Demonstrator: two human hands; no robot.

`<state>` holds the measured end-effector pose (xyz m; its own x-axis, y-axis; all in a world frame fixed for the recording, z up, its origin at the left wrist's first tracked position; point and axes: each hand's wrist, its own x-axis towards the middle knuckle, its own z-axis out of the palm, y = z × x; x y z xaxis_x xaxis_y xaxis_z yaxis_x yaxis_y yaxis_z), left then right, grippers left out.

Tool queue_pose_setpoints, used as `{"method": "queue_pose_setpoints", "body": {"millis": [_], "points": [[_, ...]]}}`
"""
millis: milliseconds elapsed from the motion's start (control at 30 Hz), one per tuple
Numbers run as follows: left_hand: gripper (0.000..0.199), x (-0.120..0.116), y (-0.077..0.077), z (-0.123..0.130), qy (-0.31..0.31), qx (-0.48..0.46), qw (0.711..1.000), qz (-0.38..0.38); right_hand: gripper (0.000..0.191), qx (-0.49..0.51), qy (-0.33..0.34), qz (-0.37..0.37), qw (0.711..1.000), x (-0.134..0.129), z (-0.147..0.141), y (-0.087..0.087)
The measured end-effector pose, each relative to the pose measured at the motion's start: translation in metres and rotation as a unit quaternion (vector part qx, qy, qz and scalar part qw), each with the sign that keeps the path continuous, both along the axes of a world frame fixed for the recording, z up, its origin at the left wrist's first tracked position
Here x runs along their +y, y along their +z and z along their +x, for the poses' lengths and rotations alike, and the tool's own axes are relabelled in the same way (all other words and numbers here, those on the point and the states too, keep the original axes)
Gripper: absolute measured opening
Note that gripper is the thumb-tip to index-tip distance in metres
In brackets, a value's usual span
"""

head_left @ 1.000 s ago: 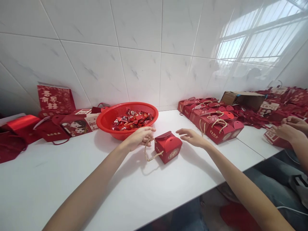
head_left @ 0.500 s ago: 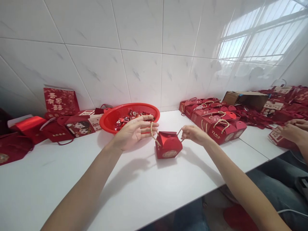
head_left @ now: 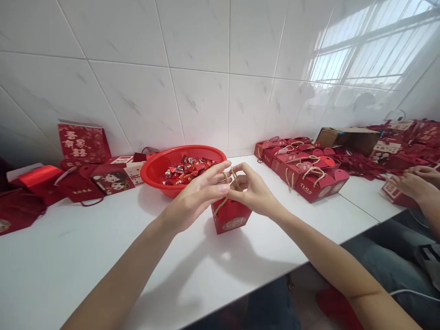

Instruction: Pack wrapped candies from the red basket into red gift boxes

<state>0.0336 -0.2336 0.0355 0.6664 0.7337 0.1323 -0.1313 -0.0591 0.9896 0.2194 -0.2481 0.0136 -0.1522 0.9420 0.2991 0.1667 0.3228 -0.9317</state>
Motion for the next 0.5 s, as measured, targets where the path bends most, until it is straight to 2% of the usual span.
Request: {"method": "queue_pose_setpoints", "body": {"millis": [133,267,333,400,467,500], "points": [[0.077,-0.01,-0.005,0.004,-0.023,0.007,0.999,0.024,0.019,-0.006,-0.055,0.056,0.997,-0.006,-0.01,-0.011],[0.074,-0.024,-0.003,0.001,-0.086,0.043,0.992,0.086,0.017,-0.023,-0.145,0.148,0.978,-0.028,0.006,-0.022],[0.065,-0.031,0.004,-0.005,-0.12,0.08,0.982,0.123,0.018,-0.004,-0.25,0.216,0.944,-0.044,0.028,-0.027],[0.055,-0.037,0.008,-0.008,-0.164,0.114,0.965,0.171,0.013,0.026,-0.361,0.261,0.895,-0.06,0.061,-0.03],[0.049,-0.043,-0.002,-0.002,-0.23,0.135,0.939,0.218,0.015,0.034,-0.455,0.297,0.839,-0.075,0.099,-0.03],[0.047,-0.046,-0.014,0.006,-0.27,0.143,0.923,0.236,0.016,0.035,-0.485,0.317,0.814,-0.081,0.119,-0.03]]}}
